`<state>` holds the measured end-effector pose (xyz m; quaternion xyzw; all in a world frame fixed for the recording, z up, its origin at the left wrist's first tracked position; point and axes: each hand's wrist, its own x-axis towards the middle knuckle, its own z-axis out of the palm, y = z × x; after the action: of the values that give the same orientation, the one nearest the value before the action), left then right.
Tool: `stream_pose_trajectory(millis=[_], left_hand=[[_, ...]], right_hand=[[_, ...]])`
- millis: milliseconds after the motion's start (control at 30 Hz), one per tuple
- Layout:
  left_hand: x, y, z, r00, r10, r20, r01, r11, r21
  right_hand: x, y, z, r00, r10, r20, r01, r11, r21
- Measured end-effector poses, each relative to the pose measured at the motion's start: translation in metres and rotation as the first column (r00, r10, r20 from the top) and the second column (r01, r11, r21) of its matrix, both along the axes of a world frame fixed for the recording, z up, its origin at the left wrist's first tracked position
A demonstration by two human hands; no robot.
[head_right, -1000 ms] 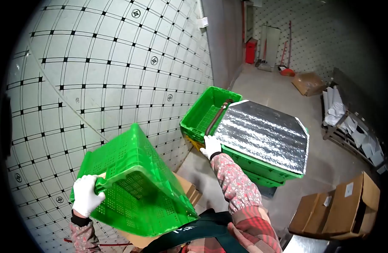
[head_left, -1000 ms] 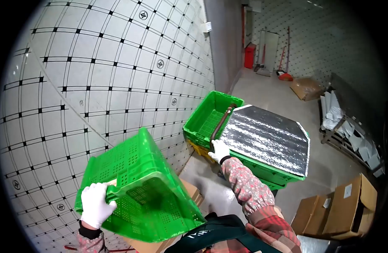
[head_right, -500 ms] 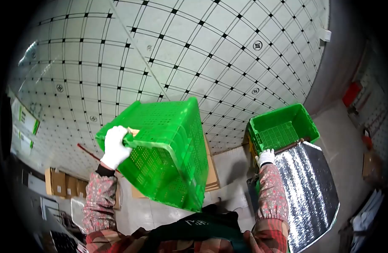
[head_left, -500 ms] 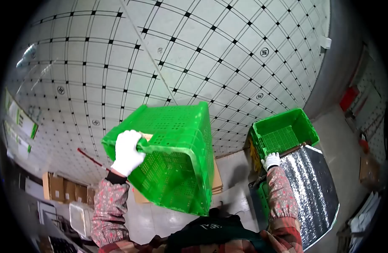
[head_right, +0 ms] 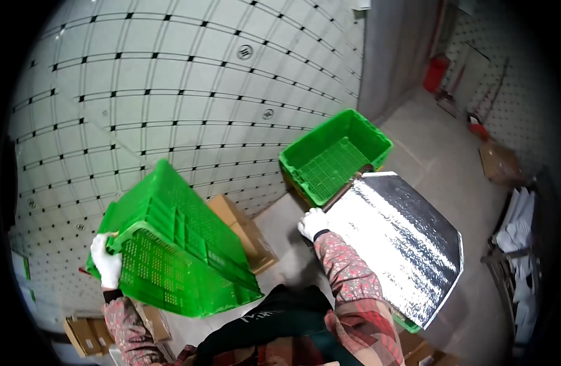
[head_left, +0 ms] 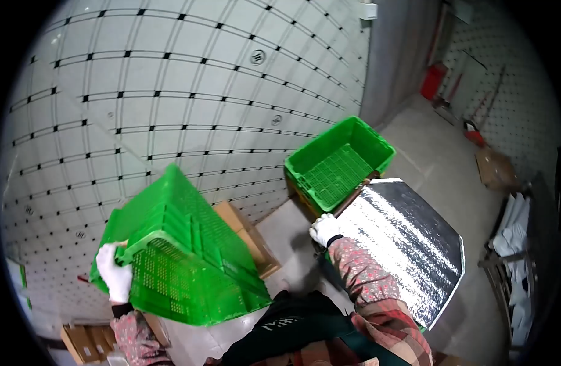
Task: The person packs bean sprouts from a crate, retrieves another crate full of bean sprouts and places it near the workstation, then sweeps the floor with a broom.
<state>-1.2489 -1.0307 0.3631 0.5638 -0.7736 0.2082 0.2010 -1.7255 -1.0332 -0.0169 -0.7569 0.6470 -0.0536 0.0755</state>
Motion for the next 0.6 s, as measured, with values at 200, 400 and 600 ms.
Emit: stream_pose_trajectory(millis=[200, 400, 600], left_hand=[[-0.011, -0.001, -0.005, 0.999, 0.017, 0.031, -0.015, 0.998, -0.062], [-0.059, -0.005, 0.012, 0.996, -0.060, 0.066, 0.066, 0.993, -0.102], [-0.128, -0.024, 0.052, 0.966, -0.260, 0.004, 0.256, 0.951, -0.175]], right_hand=[[-0.008, 0.029, 0.020, 1.000, -0.009, 0.015, 0.008, 0.998, 0.063], [-0.017, 0.071, 0.027, 1.000, -0.006, 0.030, 0.003, 0.994, 0.111], [-0.024, 0.115, 0.044, 0.942, -0.034, 0.335, -0.004, 0.994, 0.112]])
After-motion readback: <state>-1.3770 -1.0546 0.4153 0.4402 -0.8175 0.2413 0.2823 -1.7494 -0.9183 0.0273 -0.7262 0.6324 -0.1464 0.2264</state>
